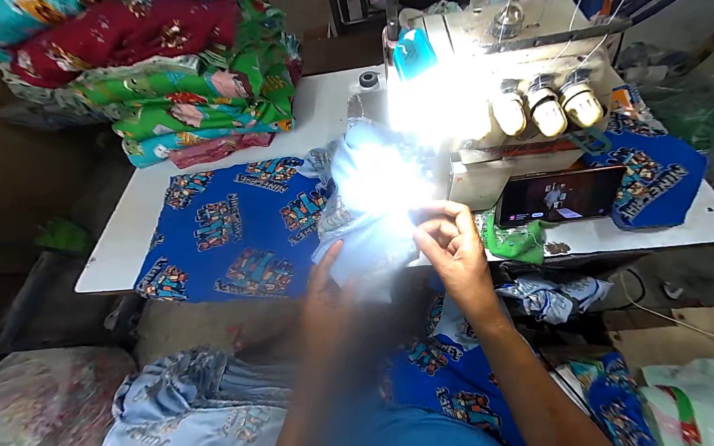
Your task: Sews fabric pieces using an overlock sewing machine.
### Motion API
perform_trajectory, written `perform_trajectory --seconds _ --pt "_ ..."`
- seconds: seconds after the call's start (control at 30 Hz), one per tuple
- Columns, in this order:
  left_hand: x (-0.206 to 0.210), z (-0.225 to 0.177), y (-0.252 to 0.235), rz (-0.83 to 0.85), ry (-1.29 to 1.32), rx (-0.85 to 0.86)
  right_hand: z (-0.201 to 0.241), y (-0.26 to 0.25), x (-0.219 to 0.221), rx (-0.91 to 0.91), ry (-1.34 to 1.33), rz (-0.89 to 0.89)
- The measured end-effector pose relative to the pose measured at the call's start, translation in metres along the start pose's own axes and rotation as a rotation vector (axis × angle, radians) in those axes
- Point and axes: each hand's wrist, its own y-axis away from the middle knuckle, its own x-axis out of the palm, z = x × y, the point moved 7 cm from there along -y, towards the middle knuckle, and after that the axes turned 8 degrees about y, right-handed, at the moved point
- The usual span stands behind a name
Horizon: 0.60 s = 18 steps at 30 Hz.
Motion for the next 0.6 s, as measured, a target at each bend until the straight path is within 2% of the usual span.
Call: perform_trajectory --seconds 0.13,0.23,0.33,0.4,0.53,0.6 --pt "0.009 -0.003 0.001 0.007 0.117 0.007 -0.023 0.011 0.017 0.342 -0.53 0.1" --pt "0.014 -0.002 0.002 0.033 0.172 -0.02 -0.028 0.014 0.037 0.427 -0.641 0.249" --pt "0.016 0.0 -0.001 0.106 0.182 -0.024 -0.023 0.009 0.045 0.452 -0.709 0.307" --pt "0.009 0.0 -0.005 0.115 0.107 -0.002 -0.02 0.003 0.039 0.433 -0.677 0.255" --pt "-0.011 -0.012 -0.02 0.032 -0.103 0.158 -0.018 -0.004 0.011 0.217 -0.359 0.108" --pt "-0.007 -0.015 -0.02 0.023 -0.144 0.215 -0.021 -0.003 0.004 0.178 -0.262 0.086"
